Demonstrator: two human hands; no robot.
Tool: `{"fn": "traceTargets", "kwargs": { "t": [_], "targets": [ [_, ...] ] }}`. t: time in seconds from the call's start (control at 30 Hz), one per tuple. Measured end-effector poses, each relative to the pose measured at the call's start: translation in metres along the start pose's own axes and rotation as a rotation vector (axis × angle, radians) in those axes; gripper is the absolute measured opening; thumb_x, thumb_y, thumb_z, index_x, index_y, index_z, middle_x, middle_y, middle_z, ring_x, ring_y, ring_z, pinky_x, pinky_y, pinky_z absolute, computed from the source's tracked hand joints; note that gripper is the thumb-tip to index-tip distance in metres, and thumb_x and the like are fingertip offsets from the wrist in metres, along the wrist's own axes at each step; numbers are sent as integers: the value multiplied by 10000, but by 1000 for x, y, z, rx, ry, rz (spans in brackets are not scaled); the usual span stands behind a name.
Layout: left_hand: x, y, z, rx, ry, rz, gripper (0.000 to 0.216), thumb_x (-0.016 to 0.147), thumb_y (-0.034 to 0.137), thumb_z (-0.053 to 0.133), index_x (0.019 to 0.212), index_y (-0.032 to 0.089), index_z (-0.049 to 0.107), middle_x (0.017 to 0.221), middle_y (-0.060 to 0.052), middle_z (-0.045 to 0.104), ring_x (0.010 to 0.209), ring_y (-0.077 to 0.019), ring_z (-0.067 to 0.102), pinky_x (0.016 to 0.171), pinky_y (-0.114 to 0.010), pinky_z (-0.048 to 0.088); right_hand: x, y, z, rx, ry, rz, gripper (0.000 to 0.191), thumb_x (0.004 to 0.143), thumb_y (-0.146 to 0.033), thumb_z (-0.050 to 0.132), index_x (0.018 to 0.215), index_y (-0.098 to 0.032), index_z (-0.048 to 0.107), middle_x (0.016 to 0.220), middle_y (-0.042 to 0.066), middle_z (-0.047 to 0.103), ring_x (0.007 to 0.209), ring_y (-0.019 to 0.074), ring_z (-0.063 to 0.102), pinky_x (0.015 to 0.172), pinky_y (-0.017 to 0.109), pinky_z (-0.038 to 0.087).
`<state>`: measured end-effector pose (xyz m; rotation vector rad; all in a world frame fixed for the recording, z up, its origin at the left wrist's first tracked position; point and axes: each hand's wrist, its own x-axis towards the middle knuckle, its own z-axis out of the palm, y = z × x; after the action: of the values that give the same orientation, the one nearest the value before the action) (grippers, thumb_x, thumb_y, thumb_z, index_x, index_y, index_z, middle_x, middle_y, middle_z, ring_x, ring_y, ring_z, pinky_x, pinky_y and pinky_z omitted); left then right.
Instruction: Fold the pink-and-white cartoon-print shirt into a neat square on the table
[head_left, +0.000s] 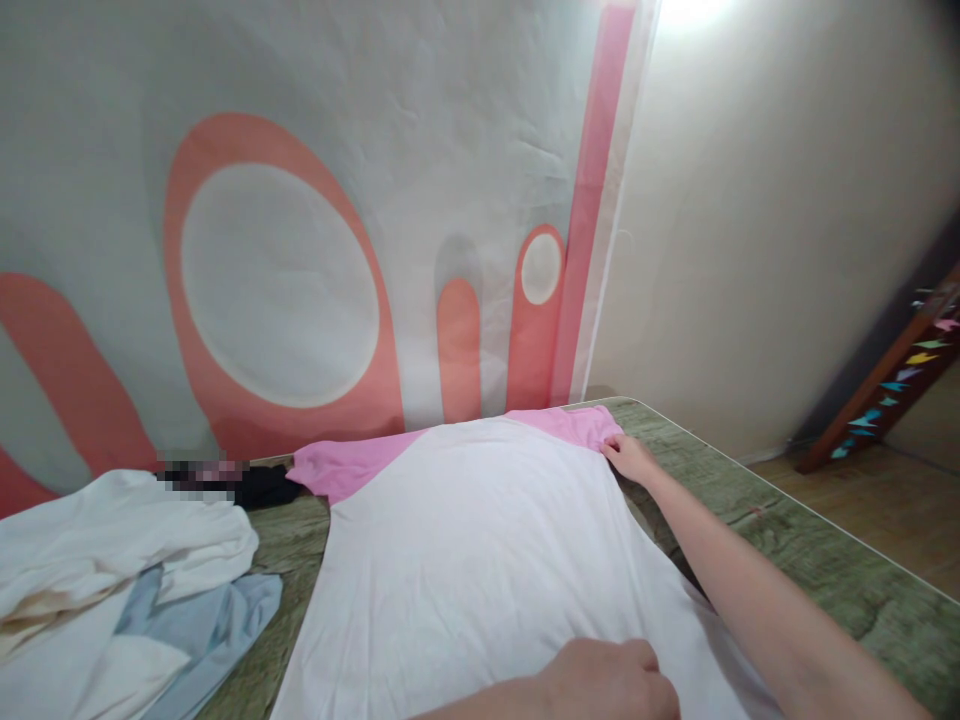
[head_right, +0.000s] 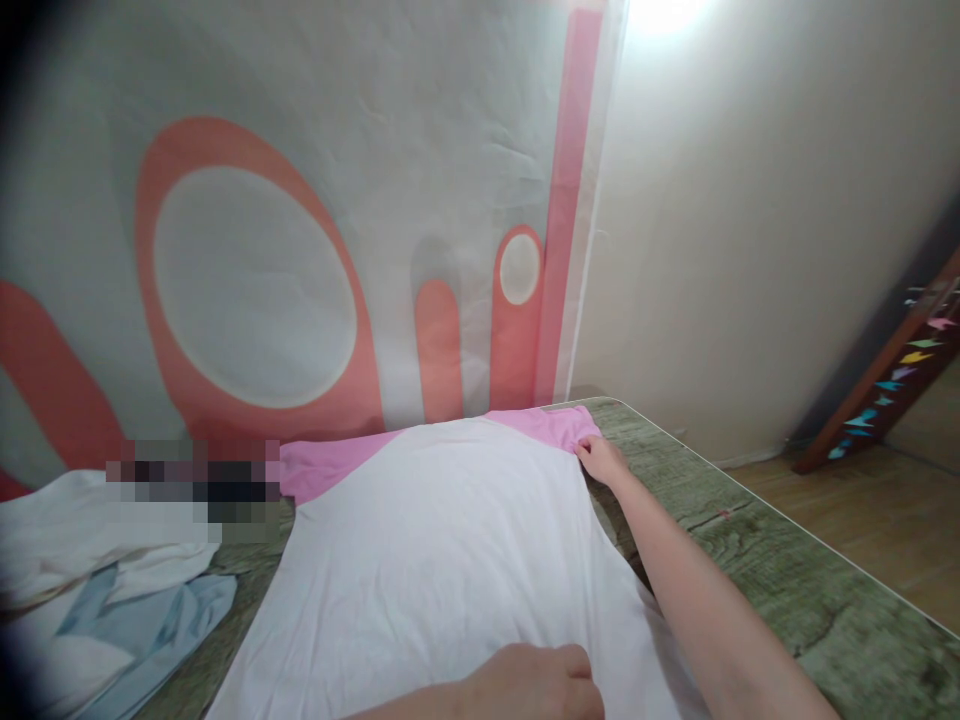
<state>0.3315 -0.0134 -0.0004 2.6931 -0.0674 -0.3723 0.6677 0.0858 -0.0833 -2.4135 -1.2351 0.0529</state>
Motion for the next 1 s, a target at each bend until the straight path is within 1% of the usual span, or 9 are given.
{"fn": "traceTargets", "kwargs": {
  "t": [0.1,0.2,0.33,0.47,0.6,0.67,0.73,0.83,1.0],
  "targets": [
    [-5,-7,8,-39,10,80,115,814,275,574,909,224,612,911,-13,548,727,-129,568,401,-171,285,0,-2,1,4,11,29,277,797,-409,505,868,-191,661,865,70,682,758,180,590,597,248,352],
    [-5,-17,21,-47,65,84,125,823,301,561,905,213,596,928,-18,542,745,-134,568,481,-175,364,0,-7,1,18,27,45,255,799,-374,513,895,-187,657,914,88,679,822,201,596,625,258,370],
    [-20,-26,16,-73,245,14,320,788,347,593,1054,192,506,1057,-65,522,914,-175,539,768,-239,447,-10,-7,-8,72,5,0,211,804,-288,510,915,-163,639,936,83,675,837,179,600,663,241,399],
    [-59,-54,-12,-45,449,-191,291,842,302,504,1112,199,470,1146,-81,509,1047,-201,482,911,-327,392,-46,5,-24,115,-110,-55,177,800,-270,494,814,-150,623,706,32,668,627,141,591,580,224,402],
    [-86,-111,-21,113,512,-435,378,903,337,378,1232,160,439,1329,-119,422,1236,-231,353,1012,-394,282,-102,8,-38,166,-257,-143,186,770,-317,511,685,-176,599,608,3,636,547,133,558,518,221,380],
    [-92,-138,-17,194,518,-565,445,924,393,301,1295,165,395,1397,-112,347,1295,-240,269,1041,-430,216,-125,0,-40,188,-244,-188,168,747,-336,528,718,-187,600,672,11,653,594,142,566,540,226,382],
    [-94,-156,-11,252,506,-648,501,926,447,254,1340,181,351,1435,-99,284,1319,-247,222,1050,-451,176,-139,-10,-41,144,-160,-209,135,726,-321,537,721,-198,592,704,18,654,627,150,564,564,233,373],
    [-95,-168,-3,302,501,-678,544,918,498,230,1378,216,297,1466,-71,208,1337,-245,175,1060,-447,134,-145,-16,-42,-25,-80,-167,86,695,-262,532,632,-216,568,635,11,631,589,151,539,536,240,319],
    [-96,-173,5,323,536,-656,554,915,515,217,1388,234,277,1472,-49,186,1343,-238,155,1065,-431,114,-137,13,-54,-114,-167,-12,114,644,-275,555,549,-211,560,542,13,600,539,156,519,486,245,268]
  ]
}}
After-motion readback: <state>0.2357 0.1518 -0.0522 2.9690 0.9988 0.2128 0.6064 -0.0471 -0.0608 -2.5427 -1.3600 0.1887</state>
